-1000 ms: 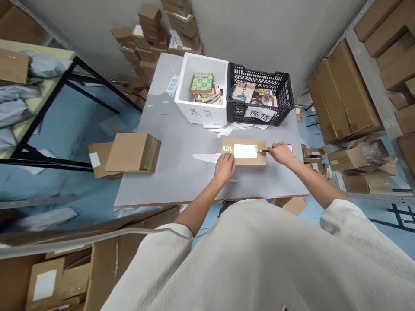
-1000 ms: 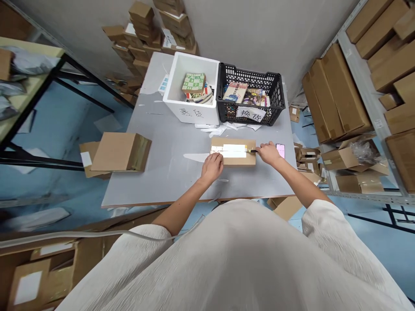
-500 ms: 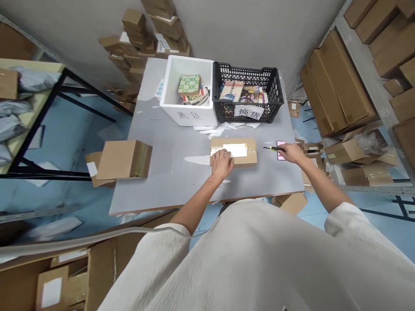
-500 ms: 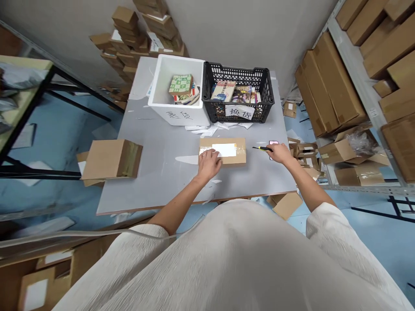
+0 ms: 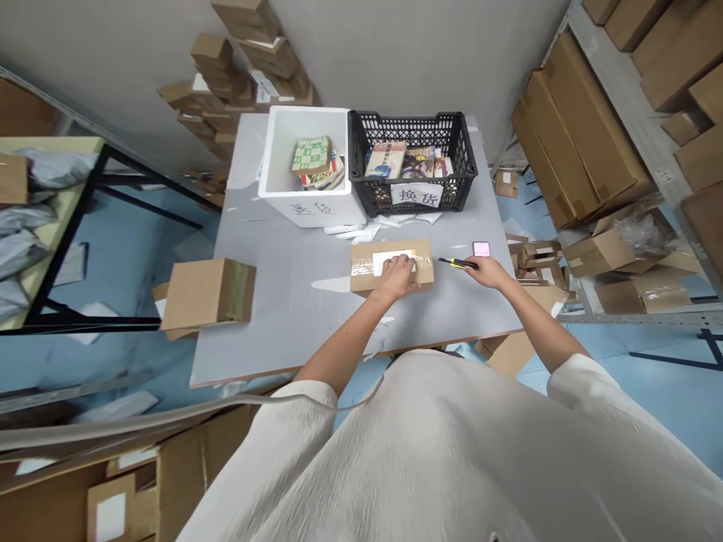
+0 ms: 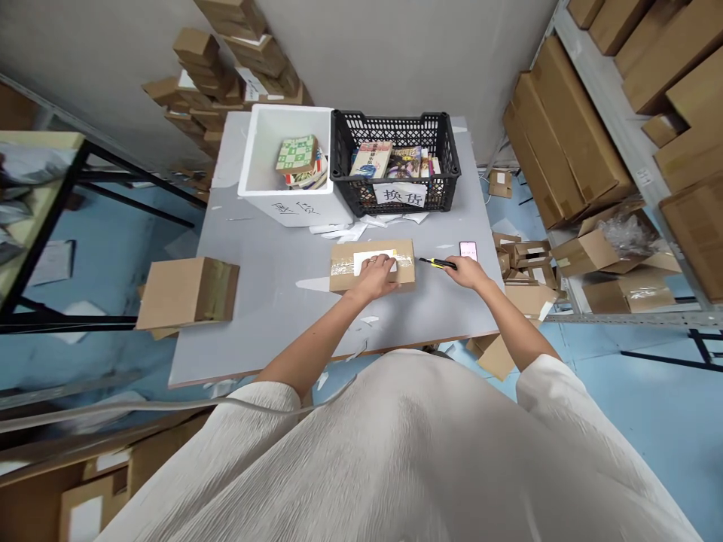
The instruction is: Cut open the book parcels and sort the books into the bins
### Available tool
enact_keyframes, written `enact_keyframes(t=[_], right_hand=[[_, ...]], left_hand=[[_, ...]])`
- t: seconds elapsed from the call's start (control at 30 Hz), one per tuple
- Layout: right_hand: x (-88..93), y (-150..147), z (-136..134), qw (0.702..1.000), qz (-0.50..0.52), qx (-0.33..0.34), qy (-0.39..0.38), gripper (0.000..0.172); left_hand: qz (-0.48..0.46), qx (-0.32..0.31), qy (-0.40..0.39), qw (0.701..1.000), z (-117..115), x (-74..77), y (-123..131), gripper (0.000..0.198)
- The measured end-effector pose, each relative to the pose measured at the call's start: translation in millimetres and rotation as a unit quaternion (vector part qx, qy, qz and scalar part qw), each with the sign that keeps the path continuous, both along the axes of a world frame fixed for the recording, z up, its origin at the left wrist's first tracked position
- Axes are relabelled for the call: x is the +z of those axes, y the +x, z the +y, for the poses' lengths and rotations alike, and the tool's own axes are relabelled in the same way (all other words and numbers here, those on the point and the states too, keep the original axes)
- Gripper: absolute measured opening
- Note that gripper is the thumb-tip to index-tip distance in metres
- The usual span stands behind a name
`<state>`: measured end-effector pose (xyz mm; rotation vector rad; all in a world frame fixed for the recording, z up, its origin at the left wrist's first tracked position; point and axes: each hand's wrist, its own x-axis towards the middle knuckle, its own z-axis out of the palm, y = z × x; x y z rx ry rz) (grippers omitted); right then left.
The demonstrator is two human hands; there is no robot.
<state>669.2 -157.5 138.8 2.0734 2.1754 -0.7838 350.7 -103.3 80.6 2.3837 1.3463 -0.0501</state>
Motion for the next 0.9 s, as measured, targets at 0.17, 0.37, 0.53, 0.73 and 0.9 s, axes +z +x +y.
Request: enact_keyframes(t=[0.17, 0.37, 0.53, 0.73, 0.9], right_hand=[[-7.6, 4, 1, 1.000, 0.027, -0.009, -0.008, 0.035], [-11.9, 1, 11, 0.998, 0.053, -0.014, -0.005, 0.039], [-18.1, -3, 26, 0.998, 0.067, 0.021, -0.006, 0.037], [-24.4, -7, 45, 0.996, 0.038, 0.076, -0.021, 0.037], [-25.8, -12, 64, 0.993, 0.005, 0.106, -0.043, 0.038]], left_hand=[[0.044, -0.011, -0.017, 0.999, 7, 0.3, 8, 0.068], [0.058, 0.000, -0.018, 0.998, 5, -1.6, 13, 0.069], [0.038, 0.012, -0.013, 0.999, -2, -3.4, 11, 0.075], [0.032, 0.015, -0.009, 0.999, -7, -2.9, 11, 0.074], [0.030, 0.010, 0.001, 1.000, -11, -2.9, 8, 0.073]])
